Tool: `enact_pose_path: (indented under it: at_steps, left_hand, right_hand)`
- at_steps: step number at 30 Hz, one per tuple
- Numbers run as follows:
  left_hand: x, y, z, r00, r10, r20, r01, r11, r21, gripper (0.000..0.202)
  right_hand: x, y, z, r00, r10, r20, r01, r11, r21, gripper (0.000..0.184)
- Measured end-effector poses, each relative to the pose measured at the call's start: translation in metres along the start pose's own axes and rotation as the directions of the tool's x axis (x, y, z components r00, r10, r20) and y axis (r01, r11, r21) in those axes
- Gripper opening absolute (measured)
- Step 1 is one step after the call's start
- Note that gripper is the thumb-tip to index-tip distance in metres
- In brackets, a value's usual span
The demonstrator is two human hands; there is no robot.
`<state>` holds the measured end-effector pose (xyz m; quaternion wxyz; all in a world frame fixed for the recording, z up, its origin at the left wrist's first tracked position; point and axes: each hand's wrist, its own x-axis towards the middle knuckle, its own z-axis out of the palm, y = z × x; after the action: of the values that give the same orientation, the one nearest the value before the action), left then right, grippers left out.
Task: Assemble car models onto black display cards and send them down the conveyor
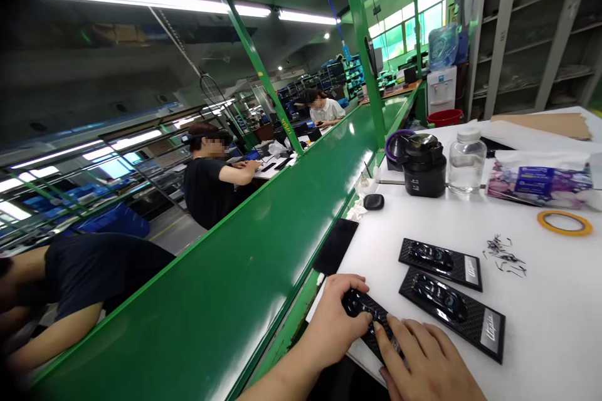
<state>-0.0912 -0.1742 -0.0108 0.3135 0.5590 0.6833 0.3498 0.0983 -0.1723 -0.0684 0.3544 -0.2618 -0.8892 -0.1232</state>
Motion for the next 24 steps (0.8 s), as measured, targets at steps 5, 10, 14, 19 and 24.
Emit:
enact_pose_path:
  at_steps: [5, 10, 14, 19, 24]
  left_hand:
    - [0.004, -0.003, -0.001, 0.997, 0.071, -0.005, -0.070, 0.997, 0.037, 0.043]
    - [0.014, -0.009, -0.003, 0.997, 0.080, 0.017, -0.080, 0.996, 0.049, 0.039]
    - [0.020, -0.010, -0.004, 0.996, 0.055, 0.076, -0.061, 0.995, 0.079, 0.037]
    - [0.018, -0.005, -0.005, 0.995, 0.043, 0.087, -0.052, 0.993, 0.103, 0.035]
    - [0.018, -0.005, -0.005, 0.996, 0.049, 0.080, -0.059, 0.990, 0.127, 0.036]
  right_hand:
    - [0.007, -0.012, -0.007, 0.979, 0.185, 0.083, -0.192, 0.978, 0.085, 0.035]
    - [0.014, -0.010, -0.020, 0.940, 0.184, 0.288, -0.224, 0.968, 0.111, 0.042]
    - [0.016, -0.006, -0.027, 0.909, 0.197, 0.367, -0.262, 0.955, 0.136, 0.044]
    - [0.016, -0.006, -0.029, 0.903, 0.193, 0.383, -0.264, 0.954, 0.143, 0.044]
    - [0.017, -0.005, -0.029, 0.897, 0.193, 0.397, -0.271, 0.951, 0.151, 0.046]
